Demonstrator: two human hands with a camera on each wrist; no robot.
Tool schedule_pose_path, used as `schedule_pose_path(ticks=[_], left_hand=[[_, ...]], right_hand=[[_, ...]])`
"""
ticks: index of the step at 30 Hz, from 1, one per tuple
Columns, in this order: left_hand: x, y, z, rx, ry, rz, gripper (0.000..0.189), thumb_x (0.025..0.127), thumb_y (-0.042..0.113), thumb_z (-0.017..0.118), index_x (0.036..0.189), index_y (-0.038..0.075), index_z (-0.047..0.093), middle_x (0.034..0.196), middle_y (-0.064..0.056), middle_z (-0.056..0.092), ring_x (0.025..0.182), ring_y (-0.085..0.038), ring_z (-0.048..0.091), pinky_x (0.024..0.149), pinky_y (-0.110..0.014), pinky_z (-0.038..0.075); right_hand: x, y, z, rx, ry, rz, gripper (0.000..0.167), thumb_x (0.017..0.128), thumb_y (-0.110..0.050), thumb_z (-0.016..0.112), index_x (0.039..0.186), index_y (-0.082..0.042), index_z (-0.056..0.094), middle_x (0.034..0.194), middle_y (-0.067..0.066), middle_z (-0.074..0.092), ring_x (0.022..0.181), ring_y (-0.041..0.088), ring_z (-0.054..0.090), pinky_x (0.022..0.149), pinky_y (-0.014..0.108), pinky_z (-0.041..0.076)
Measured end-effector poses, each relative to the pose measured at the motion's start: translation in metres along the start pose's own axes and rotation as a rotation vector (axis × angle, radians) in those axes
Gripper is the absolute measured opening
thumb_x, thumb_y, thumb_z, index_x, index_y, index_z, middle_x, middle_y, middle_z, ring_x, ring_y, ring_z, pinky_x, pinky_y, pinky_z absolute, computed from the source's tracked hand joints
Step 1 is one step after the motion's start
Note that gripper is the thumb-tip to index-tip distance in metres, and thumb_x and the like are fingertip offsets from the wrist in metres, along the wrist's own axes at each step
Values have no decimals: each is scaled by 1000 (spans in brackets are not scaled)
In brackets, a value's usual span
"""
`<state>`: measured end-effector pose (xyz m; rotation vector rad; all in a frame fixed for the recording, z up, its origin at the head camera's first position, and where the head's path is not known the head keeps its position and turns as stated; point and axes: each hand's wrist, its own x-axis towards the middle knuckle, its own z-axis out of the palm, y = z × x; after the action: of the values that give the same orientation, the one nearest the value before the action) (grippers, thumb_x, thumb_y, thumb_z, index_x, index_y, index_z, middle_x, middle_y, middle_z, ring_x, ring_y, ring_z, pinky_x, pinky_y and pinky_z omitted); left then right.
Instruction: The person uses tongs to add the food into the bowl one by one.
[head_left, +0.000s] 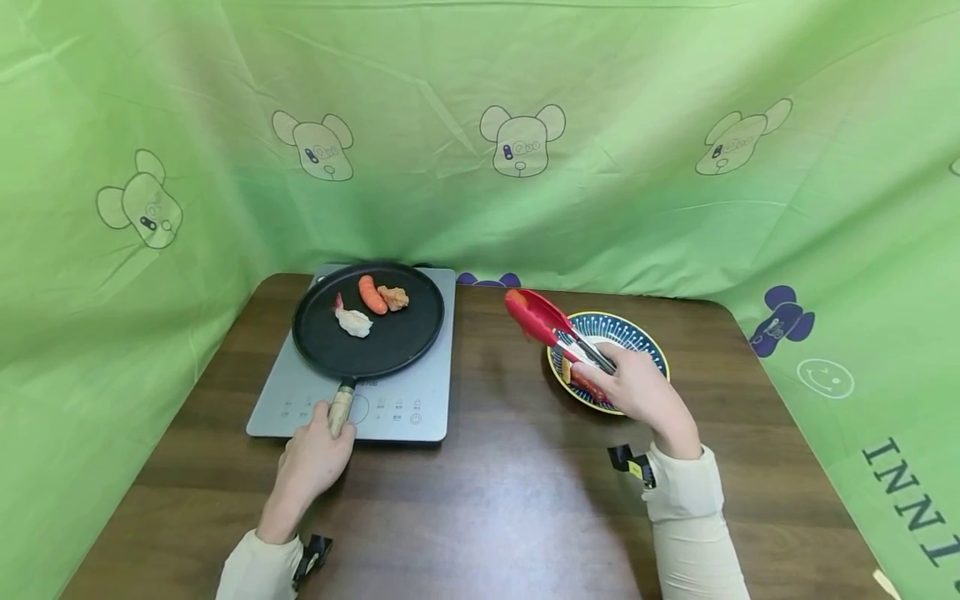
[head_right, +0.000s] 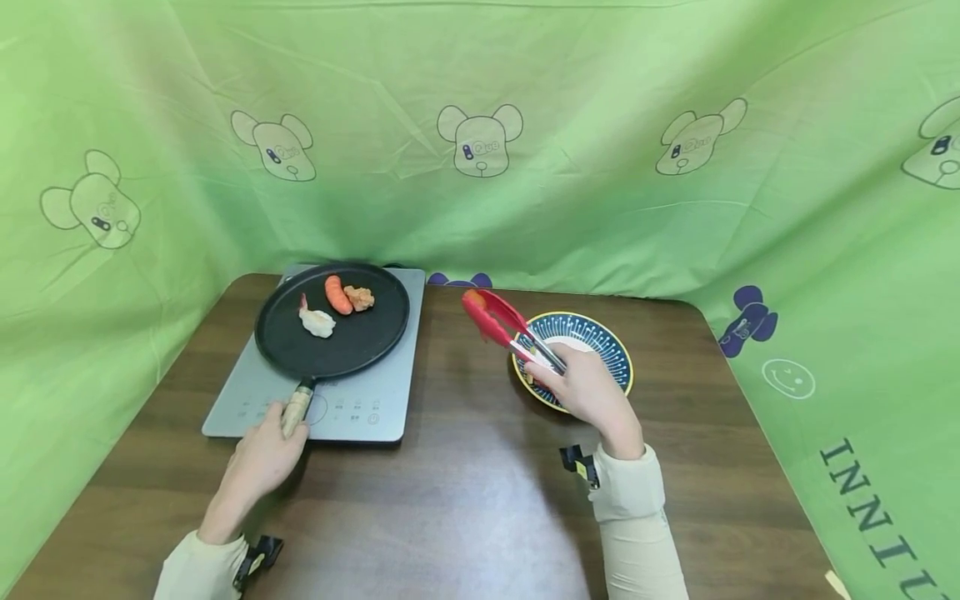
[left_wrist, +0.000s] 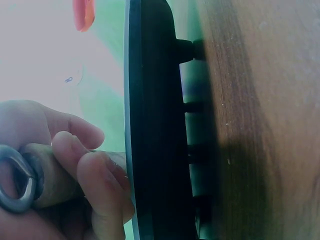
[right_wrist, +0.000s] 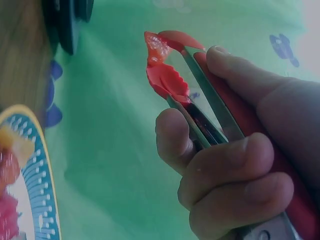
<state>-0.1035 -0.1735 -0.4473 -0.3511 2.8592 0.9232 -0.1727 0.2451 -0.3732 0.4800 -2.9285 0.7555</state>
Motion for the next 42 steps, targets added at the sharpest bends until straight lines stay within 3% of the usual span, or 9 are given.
schedule_pose_path(ticks=[7, 15, 28, 35, 42], left_hand=[[-1, -1, 0, 4, 5, 0, 51, 90, 30, 46, 131, 1, 34, 73, -13, 51, 55, -26, 48, 46, -38, 35], [-2, -2, -1, 0, 3, 3, 51, 91, 30, 46, 131, 1, 34, 72, -13, 50, 55, -25, 47, 46, -37, 35], [-1, -1, -4, -5, 1, 1, 50, 91, 29, 45, 131, 1, 34, 72, -12, 50, 55, -25, 47, 45, -37, 35], [-1, 0, -3, -5, 0, 5, 49, 91, 30, 45, 130, 1, 35, 72, -12, 50, 54, -25, 47, 45, -38, 35], [0, 1, 0, -13, -6, 4, 48, 91, 30, 45, 128, 1, 35, 71, -12, 50, 53, -25, 47, 45, -37, 35]], right_hand=[[10, -13, 14, 3, 45, -79, 21, 88, -35, 65, 89, -14, 64, 72, -3, 54, 66, 16, 49, 61, 32, 39], [23, -30, 28, 71, -31, -61, 25, 90, -40, 61, 84, -16, 60, 63, -4, 47, 60, 15, 46, 59, 33, 38], [42, -57, 55, 154, -103, -78, 39, 89, -43, 62, 108, -10, 66, 71, -1, 54, 63, 15, 49, 58, 32, 41], [50, -75, 69, 143, -129, -100, 38, 88, -43, 63, 108, -10, 66, 75, 0, 59, 59, 14, 49, 54, 29, 41], [58, -88, 78, 130, -152, -136, 35, 87, -44, 63, 103, -13, 66, 68, -2, 55, 56, 12, 47, 51, 28, 38]])
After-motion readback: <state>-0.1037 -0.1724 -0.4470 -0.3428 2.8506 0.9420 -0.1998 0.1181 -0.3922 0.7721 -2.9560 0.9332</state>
